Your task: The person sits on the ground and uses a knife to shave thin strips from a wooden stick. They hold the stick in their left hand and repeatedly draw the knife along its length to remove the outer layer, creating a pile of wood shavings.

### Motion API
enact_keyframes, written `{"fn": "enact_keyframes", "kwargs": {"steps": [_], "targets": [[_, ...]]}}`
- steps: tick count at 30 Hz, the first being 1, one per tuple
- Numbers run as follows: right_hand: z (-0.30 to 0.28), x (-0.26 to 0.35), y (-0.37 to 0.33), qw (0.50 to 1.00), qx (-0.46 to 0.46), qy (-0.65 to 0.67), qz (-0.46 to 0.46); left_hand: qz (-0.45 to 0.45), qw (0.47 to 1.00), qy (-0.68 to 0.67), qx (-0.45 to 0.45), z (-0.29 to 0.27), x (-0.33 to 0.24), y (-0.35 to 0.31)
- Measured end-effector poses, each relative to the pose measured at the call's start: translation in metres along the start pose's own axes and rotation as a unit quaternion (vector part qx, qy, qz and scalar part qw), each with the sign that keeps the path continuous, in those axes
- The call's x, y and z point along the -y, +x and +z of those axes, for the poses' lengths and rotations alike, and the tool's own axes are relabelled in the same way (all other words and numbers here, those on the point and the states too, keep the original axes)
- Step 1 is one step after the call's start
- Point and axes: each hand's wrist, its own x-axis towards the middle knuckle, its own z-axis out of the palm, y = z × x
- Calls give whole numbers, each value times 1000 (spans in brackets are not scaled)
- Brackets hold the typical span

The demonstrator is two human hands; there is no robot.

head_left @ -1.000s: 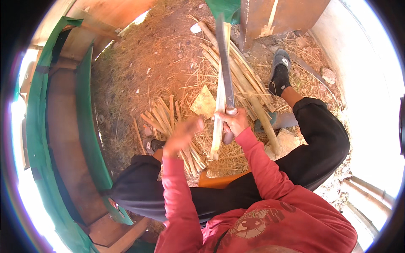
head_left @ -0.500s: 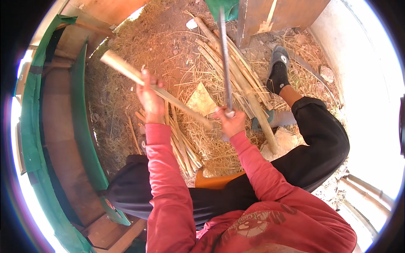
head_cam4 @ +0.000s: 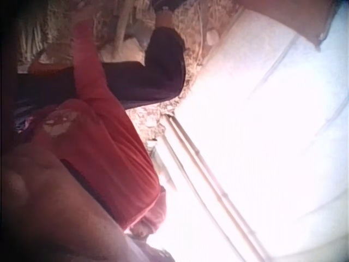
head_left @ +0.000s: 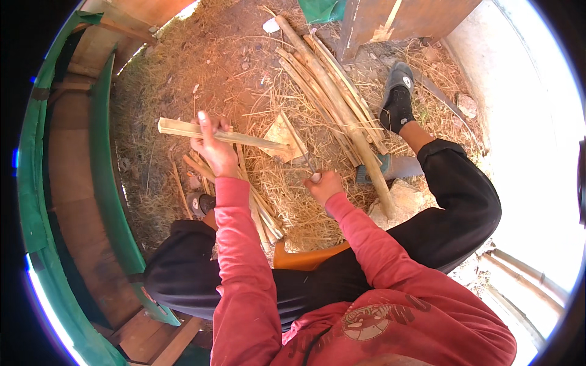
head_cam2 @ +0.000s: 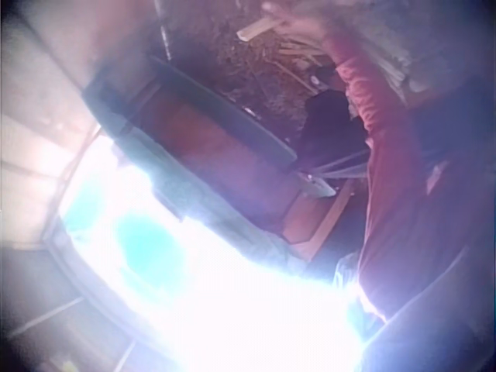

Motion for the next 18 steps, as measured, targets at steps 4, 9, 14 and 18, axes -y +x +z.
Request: {"fn": "enact_keyframes", "kwargs": {"steps": [4,9,14,18], "targets": [[-8,11,-5,993,110,-27,43,35,997,-65,8,-2,-20,14],[-12,10,-13,975,184,-18,123,26,996,-84,-18,-18,-15,20],[-7,-17,-17,961,182,-167,126,47,989,-136,-16,-24,-20,11],[-4,-19,-13,963,172,-178,108,53,981,-166,-87,-7,-55,-1]]}}
